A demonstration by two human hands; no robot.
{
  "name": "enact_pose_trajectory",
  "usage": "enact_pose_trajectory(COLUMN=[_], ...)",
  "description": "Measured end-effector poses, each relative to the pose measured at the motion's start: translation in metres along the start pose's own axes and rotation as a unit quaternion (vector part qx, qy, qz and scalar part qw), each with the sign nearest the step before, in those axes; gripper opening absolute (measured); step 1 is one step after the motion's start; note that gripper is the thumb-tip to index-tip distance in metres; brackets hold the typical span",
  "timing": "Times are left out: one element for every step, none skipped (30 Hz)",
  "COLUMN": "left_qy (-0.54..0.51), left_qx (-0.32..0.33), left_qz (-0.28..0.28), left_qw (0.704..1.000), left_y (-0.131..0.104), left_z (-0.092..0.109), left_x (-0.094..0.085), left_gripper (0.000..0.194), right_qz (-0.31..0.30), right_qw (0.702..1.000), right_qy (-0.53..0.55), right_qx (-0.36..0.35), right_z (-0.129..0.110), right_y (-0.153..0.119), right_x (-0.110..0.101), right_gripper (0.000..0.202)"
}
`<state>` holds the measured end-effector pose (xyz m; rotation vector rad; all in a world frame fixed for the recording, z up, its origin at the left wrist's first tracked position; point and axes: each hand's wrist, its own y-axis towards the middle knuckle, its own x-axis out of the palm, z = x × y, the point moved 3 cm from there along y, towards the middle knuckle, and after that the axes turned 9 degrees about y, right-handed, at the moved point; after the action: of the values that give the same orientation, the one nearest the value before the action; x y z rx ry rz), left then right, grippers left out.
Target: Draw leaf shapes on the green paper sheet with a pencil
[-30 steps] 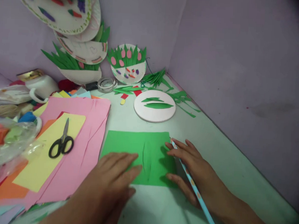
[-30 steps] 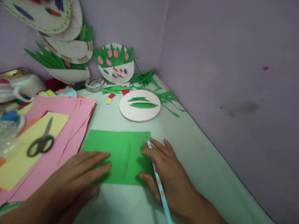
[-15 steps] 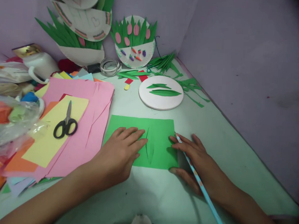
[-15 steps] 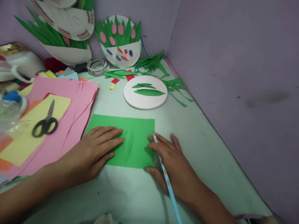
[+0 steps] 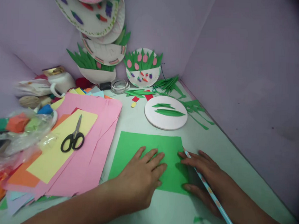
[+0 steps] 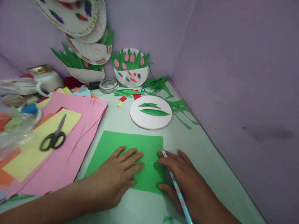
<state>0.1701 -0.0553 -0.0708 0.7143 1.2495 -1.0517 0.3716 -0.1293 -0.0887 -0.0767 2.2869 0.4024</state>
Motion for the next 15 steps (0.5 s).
enact_pose_trajectory(left_qy=[0.005,0.01,0.016,0.023,0.032,0.043,0.058,0.074,0.089,0.102,0.114,0.124,0.133,0.143,0.151], left_qx=[0.001,0.001,0.002,0.003,0.004,0.007,0.011,0.016,0.021,0.025,0.03,0.036,0.04,0.042,0.044], left_qz=[0.002,0.003,0.004,0.007,0.012,0.02,0.027,0.033,0.041,0.049,0.058,0.07,0.083,0.097,0.112], left_qw=[1.0,1.0,1.0,1.0,0.999,0.999,0.998,0.997,0.995,0.993,0.991,0.989,0.987,0.984,0.981], left_y=[-0.001,-0.001,-0.001,-0.001,-0.001,0.0,0.001,0.002,0.004,0.005,0.005,0.006,0.007,0.007,0.007], left_z=[0.001,0.001,0.001,0.001,0.001,0.0,0.0,-0.001,-0.002,-0.003,-0.003,-0.004,-0.004,-0.004,-0.004], left_x=[0.001,0.002,0.004,0.006,0.009,0.012,0.016,0.02,0.023,0.026,0.028,0.03,0.03,0.031,0.031], left_gripper=[0.042,0.042,0.043,0.043,0.043,0.043,0.043,0.043,0.043,0.043,0.043,0.041,0.04,0.038,0.036], right_qz=[0.013,0.033,0.058,0.085,0.111,0.135,0.146,0.152,0.154,0.155,0.159,0.156,0.155,0.153,0.148], right_qw=[1.0,0.999,0.997,0.995,0.992,0.988,0.986,0.984,0.982,0.98,0.978,0.978,0.98,0.982,0.984], right_qy=[0.012,0.023,0.031,0.035,0.036,0.033,0.032,0.031,0.032,0.034,0.036,0.039,0.039,0.036,0.03], right_qx=[0.007,0.017,0.029,0.04,0.05,0.061,0.075,0.09,0.108,0.123,0.132,0.132,0.122,0.107,0.09], right_z=[0.002,0.004,0.006,0.009,0.012,0.016,0.02,0.025,0.031,0.036,0.04,0.044,0.045,0.046,0.046], right_y=[0.006,0.013,0.019,0.025,0.03,0.032,0.034,0.033,0.032,0.029,0.026,0.023,0.02,0.019,0.018], right_x=[-0.003,-0.006,-0.008,-0.01,-0.011,-0.01,-0.008,-0.006,-0.002,0.001,0.005,0.008,0.01,0.012,0.013], right_gripper=[0.035,0.031,0.028,0.026,0.026,0.026,0.026,0.026,0.026,0.025,0.025,0.025,0.025,0.025,0.025])
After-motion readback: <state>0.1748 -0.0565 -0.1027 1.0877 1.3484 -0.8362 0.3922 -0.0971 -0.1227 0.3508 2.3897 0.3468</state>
